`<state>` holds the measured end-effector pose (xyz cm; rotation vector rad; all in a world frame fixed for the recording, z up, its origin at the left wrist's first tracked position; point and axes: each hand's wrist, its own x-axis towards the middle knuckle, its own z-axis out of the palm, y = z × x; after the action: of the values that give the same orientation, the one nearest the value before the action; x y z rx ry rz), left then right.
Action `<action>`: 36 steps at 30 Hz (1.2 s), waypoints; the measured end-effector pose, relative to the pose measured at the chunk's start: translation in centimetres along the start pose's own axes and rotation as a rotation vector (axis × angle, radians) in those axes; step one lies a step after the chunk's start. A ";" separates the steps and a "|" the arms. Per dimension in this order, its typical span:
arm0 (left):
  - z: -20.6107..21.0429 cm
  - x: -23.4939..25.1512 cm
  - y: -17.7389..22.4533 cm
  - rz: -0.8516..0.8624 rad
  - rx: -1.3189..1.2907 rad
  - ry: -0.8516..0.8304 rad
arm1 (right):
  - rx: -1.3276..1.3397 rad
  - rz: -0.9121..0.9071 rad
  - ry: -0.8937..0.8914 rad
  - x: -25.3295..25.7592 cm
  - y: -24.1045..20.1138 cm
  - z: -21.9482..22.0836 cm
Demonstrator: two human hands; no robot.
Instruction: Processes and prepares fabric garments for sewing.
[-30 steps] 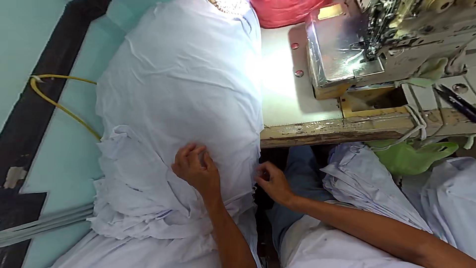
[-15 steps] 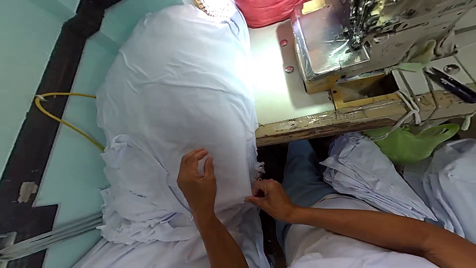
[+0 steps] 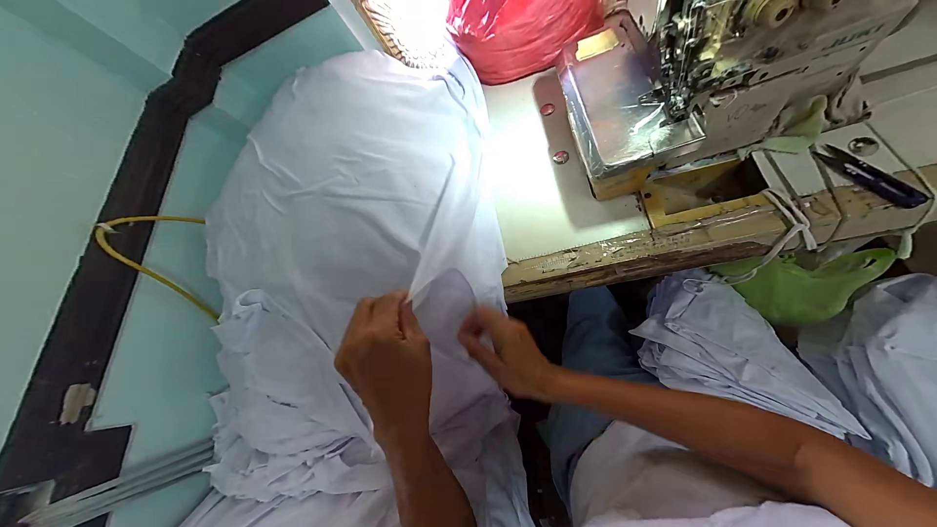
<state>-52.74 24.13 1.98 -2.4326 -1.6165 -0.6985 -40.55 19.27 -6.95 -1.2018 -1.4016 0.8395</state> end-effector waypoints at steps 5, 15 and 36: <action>-0.8 1.4 0.6 0.008 -0.173 0.266 | -0.217 0.008 0.214 7.7 1.2 0.8; 1.7 3.3 2.2 -0.103 -0.458 0.385 | -0.440 -0.131 0.194 6.0 0.7 -7.0; 9.2 -0.5 12.5 -0.438 -1.838 -0.237 | 0.386 0.000 0.230 -3.0 5.1 -24.3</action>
<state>-38.90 21.85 -4.69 -2.8909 -1.8646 -3.1633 -15.94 14.75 -7.84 -0.9646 -0.9983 0.8927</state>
